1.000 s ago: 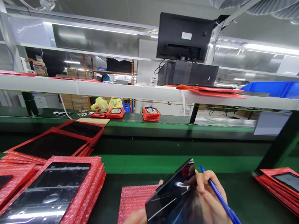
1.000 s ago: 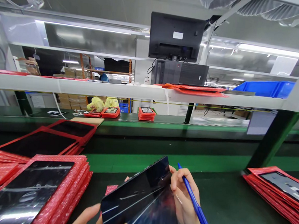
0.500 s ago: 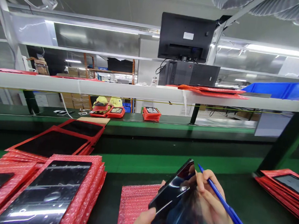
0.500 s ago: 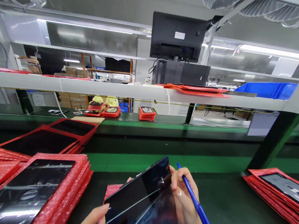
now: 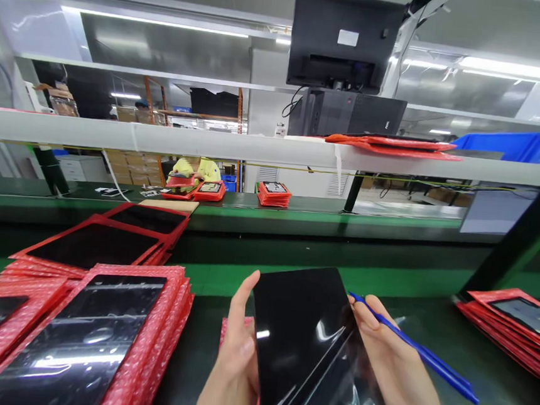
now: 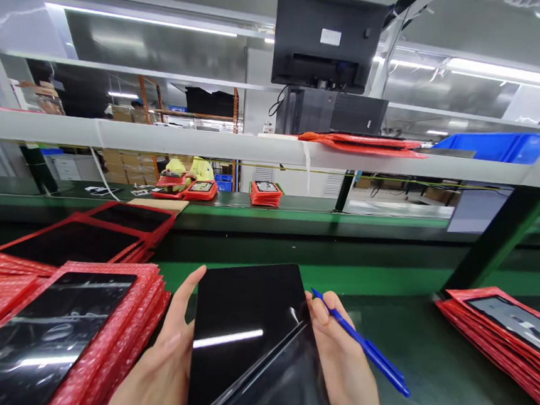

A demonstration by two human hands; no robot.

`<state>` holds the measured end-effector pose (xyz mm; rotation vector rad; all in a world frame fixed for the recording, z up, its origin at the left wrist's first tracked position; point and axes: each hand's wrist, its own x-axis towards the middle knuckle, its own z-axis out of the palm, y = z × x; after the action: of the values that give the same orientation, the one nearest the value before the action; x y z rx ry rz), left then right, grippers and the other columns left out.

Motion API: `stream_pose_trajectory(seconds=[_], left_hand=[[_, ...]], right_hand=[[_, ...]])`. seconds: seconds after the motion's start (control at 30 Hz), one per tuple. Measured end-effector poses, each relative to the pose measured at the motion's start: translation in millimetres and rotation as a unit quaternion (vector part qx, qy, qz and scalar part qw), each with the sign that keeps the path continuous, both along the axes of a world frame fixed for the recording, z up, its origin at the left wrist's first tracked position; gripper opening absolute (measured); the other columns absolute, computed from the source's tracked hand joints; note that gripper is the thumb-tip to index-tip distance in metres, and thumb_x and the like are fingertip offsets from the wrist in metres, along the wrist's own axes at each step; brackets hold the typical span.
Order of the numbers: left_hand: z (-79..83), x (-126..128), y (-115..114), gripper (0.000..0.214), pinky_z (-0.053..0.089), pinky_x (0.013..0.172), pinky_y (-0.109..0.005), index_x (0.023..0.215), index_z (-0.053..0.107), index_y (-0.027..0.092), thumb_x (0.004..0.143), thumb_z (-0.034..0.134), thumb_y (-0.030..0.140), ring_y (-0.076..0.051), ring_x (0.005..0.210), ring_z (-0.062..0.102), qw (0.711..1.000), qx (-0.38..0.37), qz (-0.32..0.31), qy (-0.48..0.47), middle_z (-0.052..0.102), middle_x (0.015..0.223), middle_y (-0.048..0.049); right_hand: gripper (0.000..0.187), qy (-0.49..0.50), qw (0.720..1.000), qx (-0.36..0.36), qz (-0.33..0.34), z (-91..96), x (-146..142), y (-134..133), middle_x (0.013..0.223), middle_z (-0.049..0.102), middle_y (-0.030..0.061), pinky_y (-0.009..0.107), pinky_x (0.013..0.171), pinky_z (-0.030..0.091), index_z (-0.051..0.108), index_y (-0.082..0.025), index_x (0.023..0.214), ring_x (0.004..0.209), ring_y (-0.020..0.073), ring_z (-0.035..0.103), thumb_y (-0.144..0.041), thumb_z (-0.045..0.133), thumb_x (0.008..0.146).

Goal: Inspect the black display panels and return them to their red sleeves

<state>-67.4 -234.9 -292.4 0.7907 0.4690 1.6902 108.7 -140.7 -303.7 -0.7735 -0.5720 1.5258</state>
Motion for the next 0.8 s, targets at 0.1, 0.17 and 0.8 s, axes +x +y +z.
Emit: stream_pose_trajectory(seconds=[0.1,0.17,0.8], left_hand=[[10.2,-2,-3,0.083,0.034,0.107,-0.045,0.151,0.010,0.035,0.082,0.055,0.035,-0.028,0.120,0.056,0.995,-0.081,-0.007,-0.056,0.069,0.118,-0.0025],[16.4,-3,-5,0.084,0.033,0.107,-0.043,0.151,0.009,0.035,0.082,0.056,0.033,-0.026,0.121,0.055,0.991,-0.108,-0.015,-0.072,0.069,0.118,-0.0021],[18.5,-9,4,0.066,0.033,0.106,-0.042,0.148,0.022,0.042,0.090,0.050,0.026,-0.020,0.115,0.058,0.984,-0.128,-0.043,-0.115,0.066,0.121,0.0008]], right_hand=[[0.057,0.021,0.999,-0.048,-0.014,0.0,0,1,0.083,0.069,-0.0019,0.026,0.077,0.054,0.062,-0.027,0.082,0.103,0.0213,0.062,-0.010,0.081,0.032],[0.045,0.043,0.999,-0.022,0.004,-2.5,1,4,0.070,0.062,-0.0052,0.028,0.083,0.054,0.058,-0.027,0.074,0.097,0.0194,0.063,-0.009,0.076,0.037],[0.034,0.003,0.997,0.009,0.072,-18.3,0,23,0.073,0.066,-0.0037,0.023,0.072,0.060,0.058,-0.022,0.082,0.074,0.0145,0.069,-0.007,0.072,0.054]])
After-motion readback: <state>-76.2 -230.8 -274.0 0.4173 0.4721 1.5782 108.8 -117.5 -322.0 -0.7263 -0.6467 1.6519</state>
